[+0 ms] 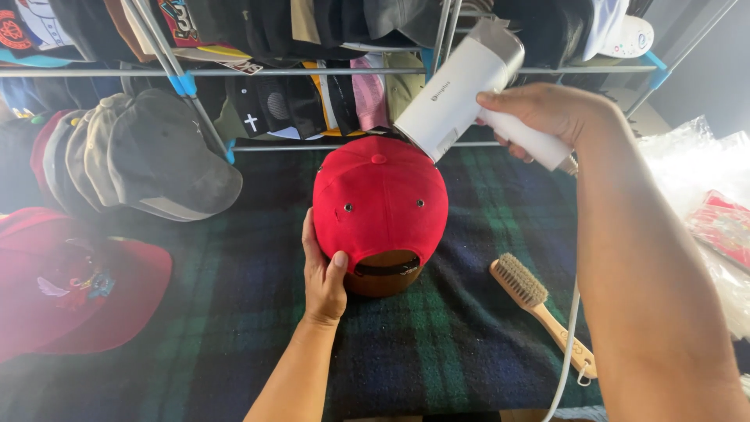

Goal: A person uses a handheld steamer and a brush to treat and reshape a red baseball cap on a workbench.

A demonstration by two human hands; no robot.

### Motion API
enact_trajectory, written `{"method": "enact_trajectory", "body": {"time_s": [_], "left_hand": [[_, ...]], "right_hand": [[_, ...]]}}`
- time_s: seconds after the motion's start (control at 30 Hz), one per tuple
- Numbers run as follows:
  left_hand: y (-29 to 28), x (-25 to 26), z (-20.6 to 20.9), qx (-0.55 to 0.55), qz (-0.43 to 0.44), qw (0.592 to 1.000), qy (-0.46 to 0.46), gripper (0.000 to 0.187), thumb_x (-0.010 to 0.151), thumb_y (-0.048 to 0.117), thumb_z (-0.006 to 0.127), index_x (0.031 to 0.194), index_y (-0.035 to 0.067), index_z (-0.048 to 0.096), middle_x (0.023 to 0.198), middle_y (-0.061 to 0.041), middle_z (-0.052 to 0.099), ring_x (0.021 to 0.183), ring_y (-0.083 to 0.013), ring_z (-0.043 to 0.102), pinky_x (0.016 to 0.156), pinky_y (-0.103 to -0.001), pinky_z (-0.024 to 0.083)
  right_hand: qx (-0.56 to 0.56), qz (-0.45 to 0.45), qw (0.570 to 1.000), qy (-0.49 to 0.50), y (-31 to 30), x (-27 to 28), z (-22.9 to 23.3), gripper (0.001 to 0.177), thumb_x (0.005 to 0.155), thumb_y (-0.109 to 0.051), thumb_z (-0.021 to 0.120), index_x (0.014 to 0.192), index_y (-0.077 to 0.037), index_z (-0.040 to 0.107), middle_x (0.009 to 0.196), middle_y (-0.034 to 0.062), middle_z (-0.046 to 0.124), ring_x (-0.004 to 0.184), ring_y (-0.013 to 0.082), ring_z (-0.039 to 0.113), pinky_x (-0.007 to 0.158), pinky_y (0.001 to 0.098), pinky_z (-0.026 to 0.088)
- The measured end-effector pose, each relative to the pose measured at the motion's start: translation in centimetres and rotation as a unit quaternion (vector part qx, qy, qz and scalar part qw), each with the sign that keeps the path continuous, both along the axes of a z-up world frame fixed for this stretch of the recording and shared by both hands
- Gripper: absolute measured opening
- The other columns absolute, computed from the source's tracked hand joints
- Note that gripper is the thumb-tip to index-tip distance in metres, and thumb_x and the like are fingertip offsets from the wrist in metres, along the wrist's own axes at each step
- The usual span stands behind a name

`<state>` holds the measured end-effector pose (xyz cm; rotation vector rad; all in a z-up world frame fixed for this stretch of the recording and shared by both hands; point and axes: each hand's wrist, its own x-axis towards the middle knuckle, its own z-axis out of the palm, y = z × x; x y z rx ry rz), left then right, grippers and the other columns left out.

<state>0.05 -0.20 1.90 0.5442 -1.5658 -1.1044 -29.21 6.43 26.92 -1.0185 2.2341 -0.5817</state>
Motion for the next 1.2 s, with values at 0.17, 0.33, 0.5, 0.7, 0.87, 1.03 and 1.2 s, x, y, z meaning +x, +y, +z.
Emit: {"method": "enact_trajectory", "body": {"time_s": [0.17,0.33,0.5,0.7,0.87,1.03,1.2], "left_hand": [[0.2,-0.2,-0.2,0.040,0.045,0.998,-0.036,0.099,0.085,0.065,0.049,0.165,0.014,0.020,0.154,-0.028,0.046,0.140,-0.0465,0.045,0.117,-0.053,0.035],[0.2,-0.5,0.1,0.043,0.051,0.997,-0.038,0.099,0.083,0.065,0.048,0.165,0.017,0.021,0.154,-0.026,0.047,0.140,-0.0449,0.046,0.117,-0.052,0.036],[0.4,-0.5,0.0,0.043,0.054,0.997,-0.037,0.097,0.084,0.066,0.047,0.165,0.020,0.022,0.155,-0.024,0.046,0.141,-0.0435,0.046,0.117,-0.052,0.035],[0.2,-0.3,-0.6,0.033,0.062,0.997,-0.037,0.095,0.086,0.066,0.047,0.165,0.020,0.021,0.157,-0.025,0.044,0.142,-0.0453,0.044,0.117,-0.054,0.035],[0.2,-0.4,-1.0,0.030,0.069,0.997,-0.035,0.094,0.087,0.065,0.047,0.165,0.020,0.022,0.160,-0.023,0.040,0.144,-0.0444,0.042,0.118,-0.052,0.034],[0.3,-0.4,-1.0,0.031,0.072,0.996,-0.037,0.093,0.087,0.066,0.047,0.165,0.020,0.022,0.161,-0.023,0.040,0.144,-0.0445,0.042,0.119,-0.052,0.034],[0.2,0.0,-1.0,0.037,0.066,0.996,-0.042,0.092,0.087,0.064,0.049,0.165,0.022,0.023,0.161,-0.023,0.040,0.144,-0.0455,0.041,0.118,-0.052,0.035]], "right_hand": [[-0.133,0.002,0.973,-0.187,1.0,-4.4,-7.0,0.049,0.103,-0.051,0.060,0.100,-0.003,0.062,0.065,0.0142,0.059,0.043,0.0236,0.058,0.035,0.0383,0.049],[-0.164,-0.008,0.952,-0.260,2.3,-4.2,-11.3,0.049,0.103,-0.051,0.060,0.097,-0.002,0.062,0.064,0.0144,0.060,0.041,0.0242,0.059,0.035,0.0385,0.050],[-0.198,-0.035,0.937,-0.286,4.0,-3.9,-13.3,0.054,0.103,-0.053,0.060,0.096,0.000,0.062,0.065,0.0169,0.060,0.041,0.0258,0.059,0.035,0.0402,0.051],[-0.235,-0.063,0.934,-0.263,7.6,-1.9,-13.8,0.049,0.105,-0.045,0.060,0.101,0.003,0.061,0.068,0.0221,0.059,0.041,0.0320,0.060,0.036,0.0463,0.051],[-0.290,-0.135,0.921,-0.222,11.0,1.6,-16.2,0.056,0.105,-0.048,0.058,0.111,0.007,0.062,0.069,0.0234,0.061,0.045,0.0352,0.064,0.038,0.0459,0.054],[-0.357,-0.190,0.882,-0.243,14.4,7.4,-18.5,0.048,0.105,-0.039,0.057,0.109,0.009,0.056,0.063,0.0297,0.057,0.039,0.0401,0.061,0.034,0.0500,0.052],[-0.372,-0.221,0.882,-0.185,17.4,11.6,-16.3,0.039,0.103,-0.030,0.060,0.102,0.009,0.057,0.061,0.0280,0.056,0.037,0.0381,0.060,0.033,0.0494,0.052]]}}
